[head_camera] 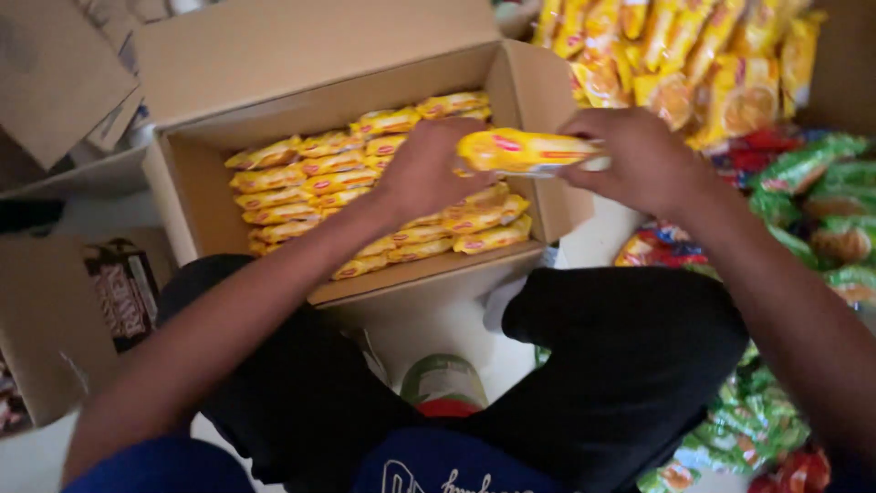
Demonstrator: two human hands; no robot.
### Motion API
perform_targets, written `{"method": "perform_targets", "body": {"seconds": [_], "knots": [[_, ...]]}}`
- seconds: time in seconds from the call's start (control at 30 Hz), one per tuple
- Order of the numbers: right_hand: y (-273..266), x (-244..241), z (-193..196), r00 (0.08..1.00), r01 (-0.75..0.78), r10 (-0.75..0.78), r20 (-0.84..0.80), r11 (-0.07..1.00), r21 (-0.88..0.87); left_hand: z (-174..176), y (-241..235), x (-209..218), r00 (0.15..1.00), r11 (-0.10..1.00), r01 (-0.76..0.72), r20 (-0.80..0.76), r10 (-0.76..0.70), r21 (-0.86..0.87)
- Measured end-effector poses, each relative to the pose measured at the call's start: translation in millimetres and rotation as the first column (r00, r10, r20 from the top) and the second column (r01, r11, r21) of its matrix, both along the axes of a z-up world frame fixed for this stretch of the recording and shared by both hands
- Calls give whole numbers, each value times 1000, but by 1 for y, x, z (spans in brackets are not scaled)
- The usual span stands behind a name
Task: The person organizes and packs yellow packets of instant noodles into a cardboard box by hand while sitting on the floor among various food supplies.
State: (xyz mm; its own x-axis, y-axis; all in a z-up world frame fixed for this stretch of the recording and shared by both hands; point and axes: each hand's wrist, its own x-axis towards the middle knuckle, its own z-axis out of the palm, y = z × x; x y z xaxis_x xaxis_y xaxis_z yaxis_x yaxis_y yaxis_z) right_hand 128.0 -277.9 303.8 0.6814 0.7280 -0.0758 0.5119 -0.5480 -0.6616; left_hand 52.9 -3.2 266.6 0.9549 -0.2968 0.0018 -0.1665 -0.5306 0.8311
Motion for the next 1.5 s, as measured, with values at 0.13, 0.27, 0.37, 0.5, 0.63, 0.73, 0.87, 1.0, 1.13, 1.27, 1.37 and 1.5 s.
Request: {"method": "perform_targets", "body": {"seconds": [0.13, 0.27, 0.37, 0.5, 0.63, 0.73, 0.87, 1.0, 1.13, 1.27, 1.37, 1.5], "knots": [[79, 13, -50, 960, -246, 276, 49, 913, -325, -61, 52, -15, 995, 985, -93, -8, 95, 147], [110, 13, -116, 879, -396, 477, 17, 750, -530, -168, 51, -36, 999, 983, -25, -22, 30, 183], [100, 7, -162, 877, -439, 459, -144, 642, -629, -207, 29, -52, 1000, 995, 1, -24, 2, 103], [78, -2, -195, 843, -505, 508, -176, 638, -581, -223, 7, -52, 965, 993, 79, -256, -54, 89], [78, -5, -208, 829, -551, 466, -309, 583, -598, -250, 9, -48, 944, 982, 188, -279, -173, 27], [85, -5, -211, 824, -559, 438, -360, 525, -642, -246, 13, -36, 919, 963, 267, -310, -241, 42], [84, -7, -204, 823, -559, 422, -380, 489, -669, -194, 9, -15, 821, 882, 447, -460, -338, 151], [94, 7, -150, 778, -604, 475, -411, 388, -696, -192, 3, -2, 919, 940, 341, -204, -338, -22], [87, 31, -103, 859, -511, 359, -366, 659, -552, -190, -17, -10, 738, 831, 555, -435, -516, -45], [62, 56, -77, 949, -316, 278, -152, 818, -481, -212, -23, -35, 728, 783, 622, -387, -566, 24], [52, 63, -56, 972, -235, 214, -101, 833, -501, -202, -19, -26, 733, 809, 587, -413, -540, -16], [43, 68, -39, 981, -186, 113, -159, 790, -585, -191, -21, -9, 806, 881, 467, -449, -387, 79]]}}
